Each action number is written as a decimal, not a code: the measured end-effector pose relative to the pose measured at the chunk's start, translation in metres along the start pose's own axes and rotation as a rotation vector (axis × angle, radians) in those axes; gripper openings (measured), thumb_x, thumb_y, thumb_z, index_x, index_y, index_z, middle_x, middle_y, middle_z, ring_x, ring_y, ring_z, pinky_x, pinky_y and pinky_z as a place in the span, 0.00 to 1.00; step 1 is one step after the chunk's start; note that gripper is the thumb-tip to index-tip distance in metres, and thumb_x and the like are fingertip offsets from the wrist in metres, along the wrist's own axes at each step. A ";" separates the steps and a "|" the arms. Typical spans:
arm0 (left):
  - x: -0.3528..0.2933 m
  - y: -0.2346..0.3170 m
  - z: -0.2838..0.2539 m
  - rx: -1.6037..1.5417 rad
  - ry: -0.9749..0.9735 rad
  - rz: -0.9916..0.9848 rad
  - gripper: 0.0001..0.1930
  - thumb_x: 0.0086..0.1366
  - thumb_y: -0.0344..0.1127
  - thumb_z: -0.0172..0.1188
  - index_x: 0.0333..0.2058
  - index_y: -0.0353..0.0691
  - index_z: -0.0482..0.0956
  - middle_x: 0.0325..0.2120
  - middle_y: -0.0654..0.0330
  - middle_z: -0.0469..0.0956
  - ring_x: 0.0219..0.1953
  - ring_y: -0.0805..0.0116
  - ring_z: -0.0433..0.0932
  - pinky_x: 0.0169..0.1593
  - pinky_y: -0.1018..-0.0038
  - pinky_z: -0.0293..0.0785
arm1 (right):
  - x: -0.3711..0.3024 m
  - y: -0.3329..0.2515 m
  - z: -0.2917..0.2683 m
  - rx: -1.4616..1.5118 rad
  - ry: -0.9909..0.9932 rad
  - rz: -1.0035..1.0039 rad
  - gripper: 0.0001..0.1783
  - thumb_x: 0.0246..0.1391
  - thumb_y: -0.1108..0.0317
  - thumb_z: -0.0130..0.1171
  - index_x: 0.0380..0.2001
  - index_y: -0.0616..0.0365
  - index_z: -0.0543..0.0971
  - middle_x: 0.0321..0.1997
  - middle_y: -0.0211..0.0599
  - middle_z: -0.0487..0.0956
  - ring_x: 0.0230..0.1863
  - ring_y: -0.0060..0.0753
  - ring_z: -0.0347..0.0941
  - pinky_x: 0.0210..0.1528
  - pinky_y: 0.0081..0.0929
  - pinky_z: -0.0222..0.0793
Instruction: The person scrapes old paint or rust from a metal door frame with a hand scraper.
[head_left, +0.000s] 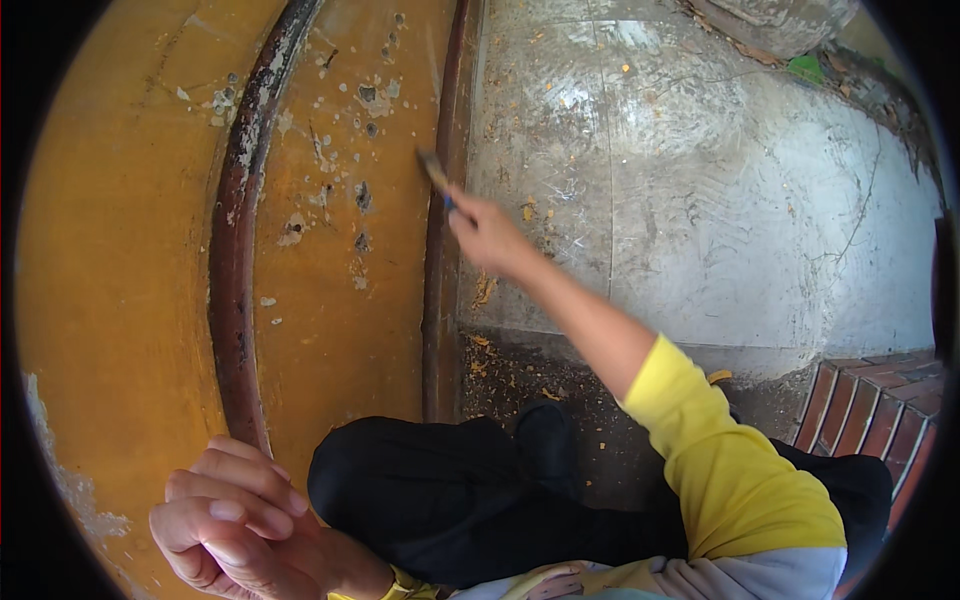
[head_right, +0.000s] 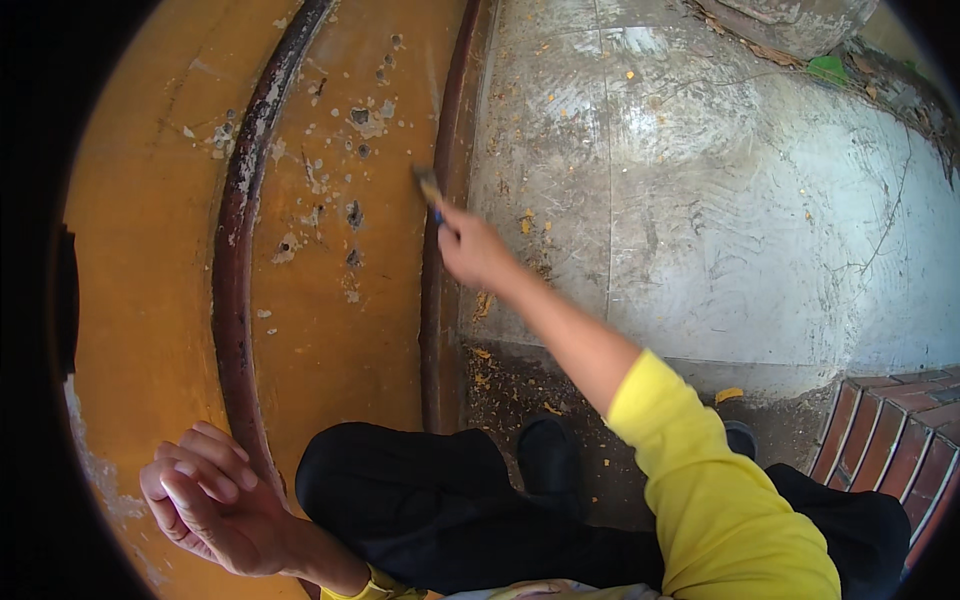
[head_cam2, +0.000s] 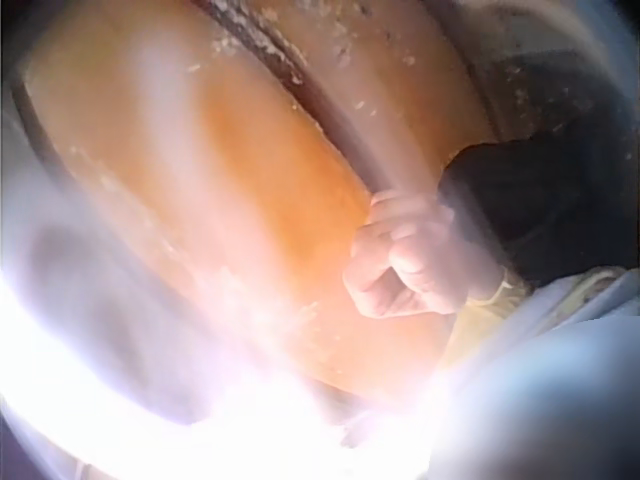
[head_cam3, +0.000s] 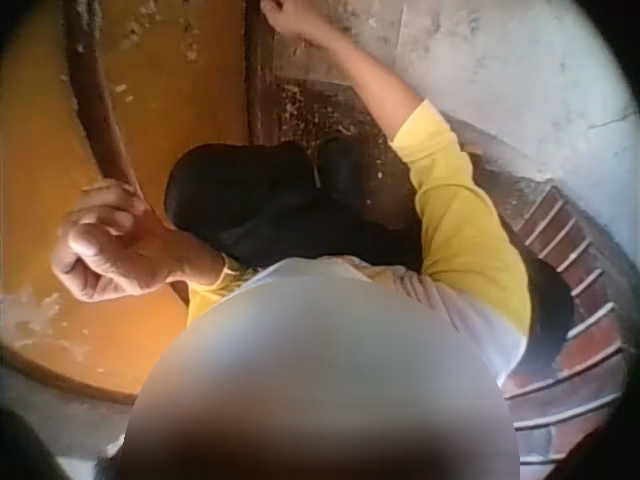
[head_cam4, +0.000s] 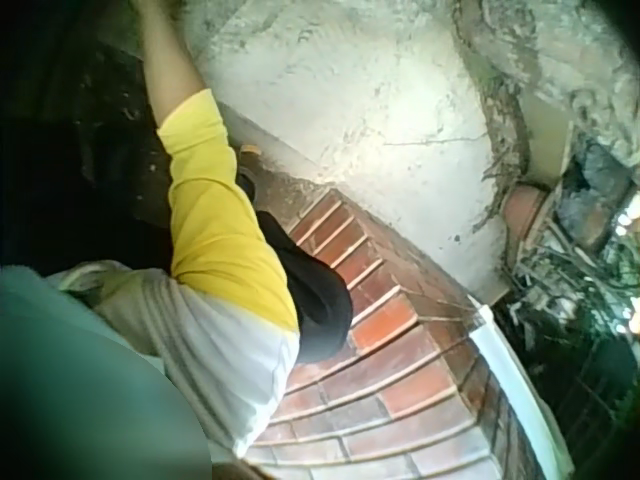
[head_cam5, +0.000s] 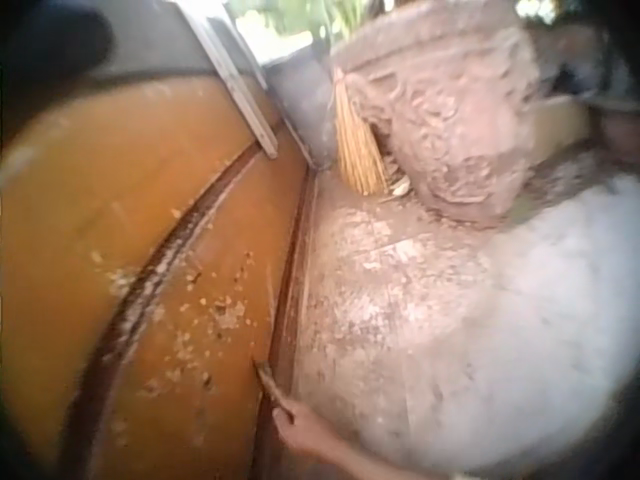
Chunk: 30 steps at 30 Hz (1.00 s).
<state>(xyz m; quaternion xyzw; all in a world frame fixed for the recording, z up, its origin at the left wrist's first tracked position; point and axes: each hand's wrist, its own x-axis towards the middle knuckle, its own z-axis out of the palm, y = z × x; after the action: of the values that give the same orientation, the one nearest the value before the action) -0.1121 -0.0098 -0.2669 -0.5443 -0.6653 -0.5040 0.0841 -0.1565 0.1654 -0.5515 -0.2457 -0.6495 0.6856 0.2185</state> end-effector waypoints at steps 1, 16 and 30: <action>0.000 -0.002 0.001 0.008 0.022 0.007 0.13 0.74 0.31 0.44 0.26 0.38 0.68 0.17 0.62 0.62 0.17 0.74 0.62 0.28 0.76 0.59 | -0.024 0.004 0.009 -0.024 -0.021 -0.050 0.28 0.62 0.64 0.48 0.65 0.57 0.67 0.28 0.43 0.79 0.26 0.30 0.74 0.33 0.31 0.71; 0.013 -0.009 0.012 0.054 -0.048 0.057 0.11 0.73 0.31 0.48 0.29 0.35 0.72 0.15 0.59 0.64 0.15 0.69 0.63 0.21 0.73 0.65 | 0.045 -0.019 -0.028 -0.010 -0.046 0.066 0.28 0.64 0.62 0.47 0.67 0.47 0.65 0.21 0.31 0.73 0.20 0.25 0.69 0.23 0.26 0.66; 0.016 -0.010 0.011 0.038 -0.090 0.045 0.11 0.72 0.32 0.49 0.29 0.34 0.72 0.15 0.58 0.66 0.16 0.68 0.65 0.22 0.73 0.66 | 0.043 -0.021 -0.029 -0.017 -0.030 0.011 0.28 0.62 0.64 0.48 0.64 0.60 0.66 0.55 0.51 0.78 0.50 0.40 0.79 0.53 0.32 0.71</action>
<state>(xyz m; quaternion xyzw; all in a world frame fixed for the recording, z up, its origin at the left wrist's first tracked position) -0.1215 0.0092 -0.2672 -0.5797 -0.6655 -0.4641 0.0757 -0.1722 0.2160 -0.5339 -0.2407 -0.6573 0.6847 0.2029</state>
